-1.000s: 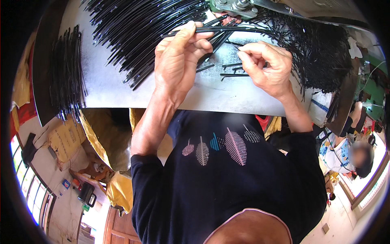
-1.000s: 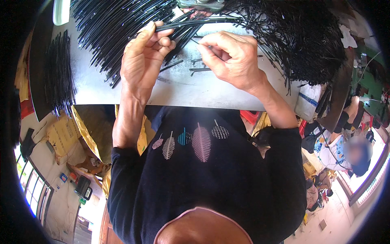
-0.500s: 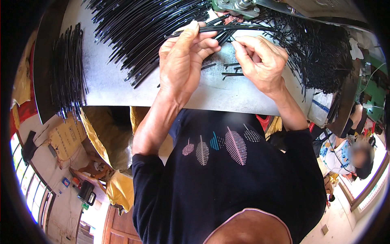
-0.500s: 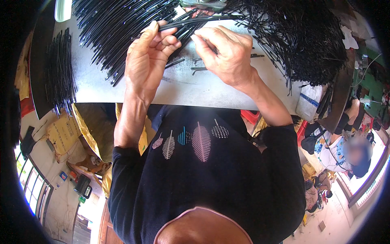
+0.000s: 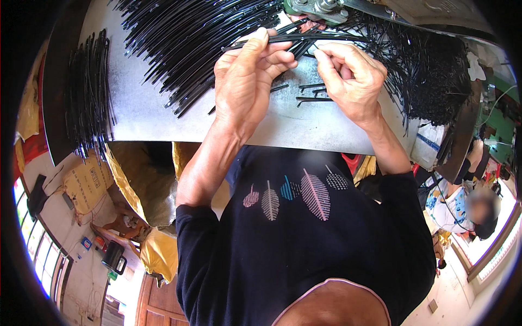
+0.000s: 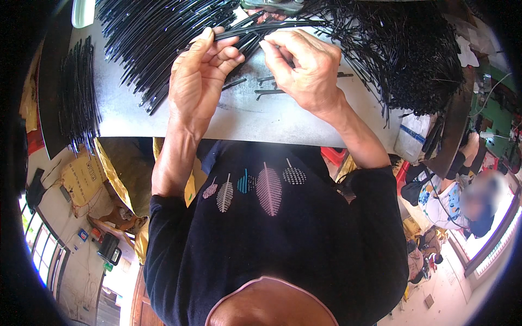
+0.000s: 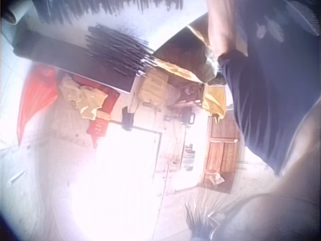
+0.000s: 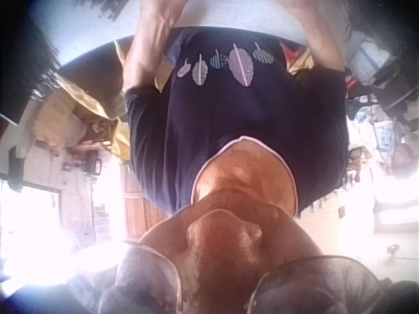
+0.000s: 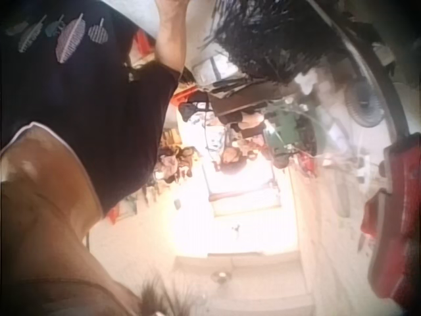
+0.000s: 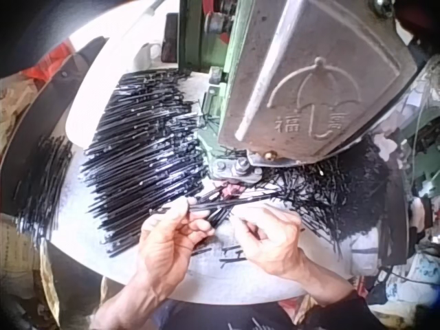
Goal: The person assembles umbrella ribs by picking up metal rods and connectors by hand, aligning them, and fastening them using a machine.
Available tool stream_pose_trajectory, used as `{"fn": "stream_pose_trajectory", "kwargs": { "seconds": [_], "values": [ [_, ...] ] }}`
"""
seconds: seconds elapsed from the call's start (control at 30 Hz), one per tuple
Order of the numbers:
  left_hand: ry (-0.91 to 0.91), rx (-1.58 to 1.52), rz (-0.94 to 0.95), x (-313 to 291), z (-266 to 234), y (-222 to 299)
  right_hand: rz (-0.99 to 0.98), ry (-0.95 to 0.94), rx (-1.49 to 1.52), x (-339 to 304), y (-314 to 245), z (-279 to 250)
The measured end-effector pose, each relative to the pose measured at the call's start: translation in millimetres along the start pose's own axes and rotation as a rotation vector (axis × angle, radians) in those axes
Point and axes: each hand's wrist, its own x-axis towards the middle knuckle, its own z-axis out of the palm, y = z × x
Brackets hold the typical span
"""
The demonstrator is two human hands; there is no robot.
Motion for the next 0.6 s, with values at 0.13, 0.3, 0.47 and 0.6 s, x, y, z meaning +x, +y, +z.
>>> {"fn": "stream_pose_trajectory", "kwargs": {
  "seconds": [0.13, 0.3, 0.47, 0.6],
  "values": [
    [-0.037, 0.039, 0.039, 0.1, -1.3, -4.0, 0.024, 0.004, 0.011, -2.1, 2.0, 3.6],
    [-0.077, 0.095, 0.058, -1.7, 3.9, -11.1, -0.103, -0.069, 0.099, -2.1, -3.6, 8.2],
    [-0.027, 0.103, 0.056, -2.5, 2.6, -4.2, -0.052, -0.069, 0.055, -10.3, -0.1, -5.4],
    [-0.044, 0.061, -0.006, -0.3, -4.5, 0.5, -0.104, -0.208, 0.123, -13.0, -5.9, -13.5]
  ]
}}
